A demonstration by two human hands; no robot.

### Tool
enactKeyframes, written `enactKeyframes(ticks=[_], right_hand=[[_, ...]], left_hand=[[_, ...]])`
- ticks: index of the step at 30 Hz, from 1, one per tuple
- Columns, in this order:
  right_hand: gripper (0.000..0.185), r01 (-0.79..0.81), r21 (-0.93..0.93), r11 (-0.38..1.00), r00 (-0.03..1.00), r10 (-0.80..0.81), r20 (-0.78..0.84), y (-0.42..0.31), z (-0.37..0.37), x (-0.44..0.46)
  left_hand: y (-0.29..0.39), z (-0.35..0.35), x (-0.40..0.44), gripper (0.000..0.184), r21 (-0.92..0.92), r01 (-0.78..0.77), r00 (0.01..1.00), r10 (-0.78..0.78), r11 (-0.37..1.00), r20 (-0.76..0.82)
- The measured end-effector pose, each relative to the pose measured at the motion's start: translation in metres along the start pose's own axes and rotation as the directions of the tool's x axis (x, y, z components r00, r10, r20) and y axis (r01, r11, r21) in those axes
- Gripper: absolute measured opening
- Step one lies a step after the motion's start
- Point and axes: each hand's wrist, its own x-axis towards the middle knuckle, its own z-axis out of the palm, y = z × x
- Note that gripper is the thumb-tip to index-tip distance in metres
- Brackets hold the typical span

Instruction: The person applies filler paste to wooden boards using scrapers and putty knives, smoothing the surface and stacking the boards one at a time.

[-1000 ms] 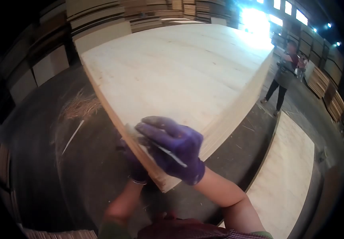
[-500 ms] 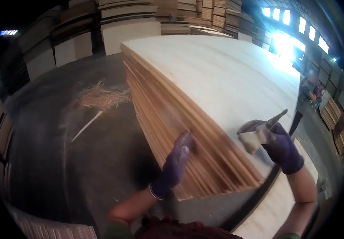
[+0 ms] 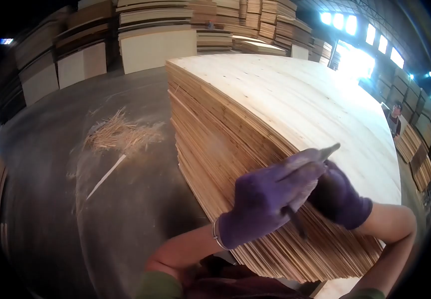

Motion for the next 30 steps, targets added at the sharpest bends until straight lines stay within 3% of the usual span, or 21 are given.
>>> enactKeyframes(ticks=[1, 3, 4, 6, 8, 10, 12, 13, 14, 15, 16, 18, 19, 20, 22, 24, 25, 26, 27, 29, 30], right_hand=[[0.032, -0.004, 0.003, 1.0, 1.0, 0.004, -0.012, -0.004, -0.008, 0.021], [0.027, 0.064, -0.53, 0.846, 0.997, -0.072, 0.006, -0.015, -0.025, 0.057], [0.025, -0.016, -0.598, 0.801, 0.988, -0.078, -0.13, -0.014, -0.04, 0.076], [0.027, -0.045, -0.56, 0.827, 0.99, -0.037, -0.134, -0.032, -0.065, 0.128], [0.034, -0.063, -0.6, 0.798, 0.99, -0.027, -0.14, -0.04, -0.086, 0.166], [0.046, -0.038, -0.753, 0.657, 0.98, -0.122, -0.157, -0.044, -0.108, 0.204], [0.037, -0.117, -0.335, 0.935, 0.972, 0.039, -0.23, -0.043, -0.145, 0.254], [0.037, -0.134, -0.333, 0.933, 0.965, 0.046, -0.258, -0.041, -0.162, 0.279], [0.033, 0.097, -0.797, 0.596, 0.974, -0.223, -0.048, -0.039, -0.178, 0.303], [0.033, 0.295, -0.955, 0.032, 0.912, -0.309, 0.271, -0.038, -0.194, 0.326], [0.034, 0.263, -0.964, 0.029, 0.916, -0.32, 0.24, -0.036, -0.208, 0.348], [0.029, 0.105, -0.994, 0.016, 0.943, -0.32, 0.094, -0.032, -0.228, 0.372], [0.029, 0.066, -0.998, 0.014, 0.947, -0.316, 0.059, -0.021, -0.249, 0.389], [0.026, 0.045, -0.94, 0.338, 0.928, -0.362, -0.086, -0.003, -0.275, 0.406], [0.022, -0.106, -0.681, 0.725, 0.867, -0.268, -0.42, 0.004, -0.28, 0.428], [0.025, -0.097, -0.995, -0.023, 0.953, -0.289, -0.086, 0.004, -0.284, 0.445], [0.025, -0.103, -0.994, -0.024, 0.951, -0.297, -0.091, 0.009, -0.283, 0.457], [0.025, -0.145, -0.869, 0.473, 0.905, -0.291, -0.31, 0.014, -0.274, 0.465], [0.025, -0.123, -0.517, 0.847, 0.854, -0.175, -0.49, 0.017, -0.264, 0.474], [0.021, -0.226, -0.388, 0.894, 0.763, -0.085, -0.641, 0.01, -0.247, 0.494], [0.018, -0.292, -0.531, 0.795, 0.785, -0.118, -0.608, 0.008, -0.246, 0.5]], left_hand=[[-0.009, -0.011, 0.017, 0.039, 0.091, -0.006, 0.995, -0.003, 0.996, 0.097], [-0.049, -0.03, 0.037, 0.034, 0.171, -0.011, 0.979, -0.023, 0.985, 0.2], [-0.077, -0.044, 0.045, 0.033, 0.078, -0.034, 0.98, 0.018, 0.996, 0.197], [-0.143, -0.087, 0.082, 0.034, -0.033, -0.072, 0.975, 0.077, 0.997, 0.208], [-0.213, -0.144, 0.119, 0.03, 0.103, 0.174, 0.985, -0.175, 0.979, -0.005], [-0.287, -0.2, 0.153, 0.025, 0.161, 0.456, 0.883, -0.421, 0.875, -0.208], [-0.379, -0.253, 0.186, 0.024, 0.236, 0.517, 0.852, -0.469, 0.823, -0.232], [-0.414, -0.269, 0.207, 0.024, 0.218, 0.522, 0.85, -0.483, 0.824, -0.212], [-0.447, -0.279, 0.227, 0.027, 0.423, 0.375, 0.925, -0.362, 0.825, -0.114], [-0.475, -0.28, 0.24, 0.03, 0.593, 0.194, 0.969, -0.248, 0.782, 0.011], [-0.488, -0.277, 0.252, 0.03, 0.57, 0.196, 0.966, -0.257, 0.798, 0.028], [-0.497, -0.272, 0.275, 0.031, 0.044, 0.702, 0.702, -0.701, 0.711, 0.127], [-0.511, -0.269, 0.285, 0.031, 0.029, 0.706, 0.695, -0.7, 0.707, 0.162], [-0.527, -0.267, 0.29, 0.032, -0.037, 0.722, 0.68, -0.699, 0.691, 0.221], [-0.567, -0.265, 0.293, 0.031, -0.145, 0.734, 0.671, -0.675, 0.664, 0.307], [-0.583, -0.272, 0.288, 0.022, -0.05, 0.707, 0.672, -0.648, 0.705, 0.358], [-0.574, -0.266, 0.286, 0.018, -0.067, 0.688, 0.694, -0.628, 0.723, 0.352], [-0.566, -0.264, 0.288, 0.016, -0.038, 0.703, 0.672, -0.647, 0.71, 0.359], [-0.559, -0.263, 0.289, 0.015, -0.009, 0.719, 0.65, -0.668, 0.694, 0.362], [-0.563, -0.266, 0.291, 0.011, -0.032, 0.674, 0.66, -0.582, 0.738, 0.476], [-0.564, -0.266, 0.293, 0.011, 0.027, 0.62, 0.66, -0.54, 0.784, 0.521]])
